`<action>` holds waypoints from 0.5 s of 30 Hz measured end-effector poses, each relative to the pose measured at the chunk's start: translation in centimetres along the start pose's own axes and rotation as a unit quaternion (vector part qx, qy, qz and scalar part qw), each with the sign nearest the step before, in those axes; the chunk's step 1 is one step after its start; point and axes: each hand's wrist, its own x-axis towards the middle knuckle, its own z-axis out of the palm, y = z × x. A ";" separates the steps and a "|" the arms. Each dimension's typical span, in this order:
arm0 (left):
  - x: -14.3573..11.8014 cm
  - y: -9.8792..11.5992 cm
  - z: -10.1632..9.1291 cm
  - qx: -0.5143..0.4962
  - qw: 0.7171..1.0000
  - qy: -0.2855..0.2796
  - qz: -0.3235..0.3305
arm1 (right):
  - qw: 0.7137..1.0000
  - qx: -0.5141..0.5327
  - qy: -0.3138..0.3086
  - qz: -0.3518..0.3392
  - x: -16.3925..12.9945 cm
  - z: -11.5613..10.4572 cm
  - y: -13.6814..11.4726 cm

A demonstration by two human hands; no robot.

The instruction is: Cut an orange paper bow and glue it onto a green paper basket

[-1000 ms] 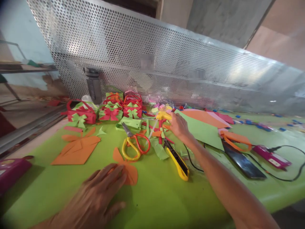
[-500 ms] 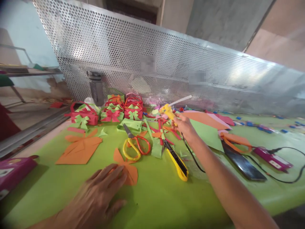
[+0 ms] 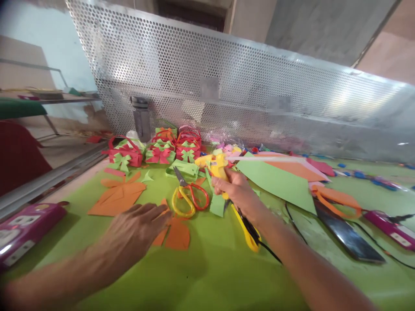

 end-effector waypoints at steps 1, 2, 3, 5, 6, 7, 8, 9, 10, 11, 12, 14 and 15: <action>0.7 -0.2 -0.6 0.019 1.000 -0.021 0.008 | 1.000 0.001 0.012 -0.005 -0.1 -0.2 -0.1; 1.5 -0.4 -1.2 0.030 0.999 -0.039 0.019 | 1.000 -0.002 0.020 -0.008 -0.2 -0.4 -0.1; 2.4 -0.5 -1.6 0.036 0.997 -0.056 0.029 | 1.000 -0.008 0.024 -0.008 -0.4 -0.5 -0.2; 4.3 -0.6 -2.0 0.030 0.997 -0.068 0.037 | 0.999 -0.022 0.024 -0.011 -0.9 -0.6 -0.3; 5.2 -0.5 -2.1 0.024 0.996 -0.073 0.038 | 0.999 -0.025 0.023 -0.013 -1.1 -0.6 -0.3; 6.1 -0.5 -2.0 0.016 0.996 -0.078 0.038 | 0.999 -0.022 0.021 -0.016 -1.3 -0.6 -0.3; 7.0 -0.5 -1.9 0.004 0.996 -0.087 0.038 | 0.999 -0.015 0.021 -0.020 -1.5 -0.6 -0.3; 7.7 -0.4 -1.7 -0.009 0.995 -0.092 0.037 | 0.999 -0.004 0.020 -0.024 -1.6 -0.5 -0.3; 8.4 -0.3 -1.4 -0.024 0.994 -0.099 0.032 | 0.999 0.007 0.019 -0.028 -1.7 -0.5 -0.3; 9.0 -0.3 -1.1 -0.041 0.993 -0.104 0.025 | 0.999 0.015 0.018 -0.033 -1.8 -0.4 -0.4; 9.5 -0.3 -0.7 -0.059 0.992 -0.107 0.014 | 0.999 0.020 0.020 -0.039 -1.8 -0.4 -0.5; 10.4 -0.4 0.0 -0.100 0.989 -0.108 -0.012 | 0.998 0.018 0.027 -0.047 -1.9 -0.4 -0.8; 10.9 -0.4 0.4 -0.123 0.986 -0.107 -0.026 | 0.998 0.019 0.033 -0.048 -2.0 -0.4 -0.9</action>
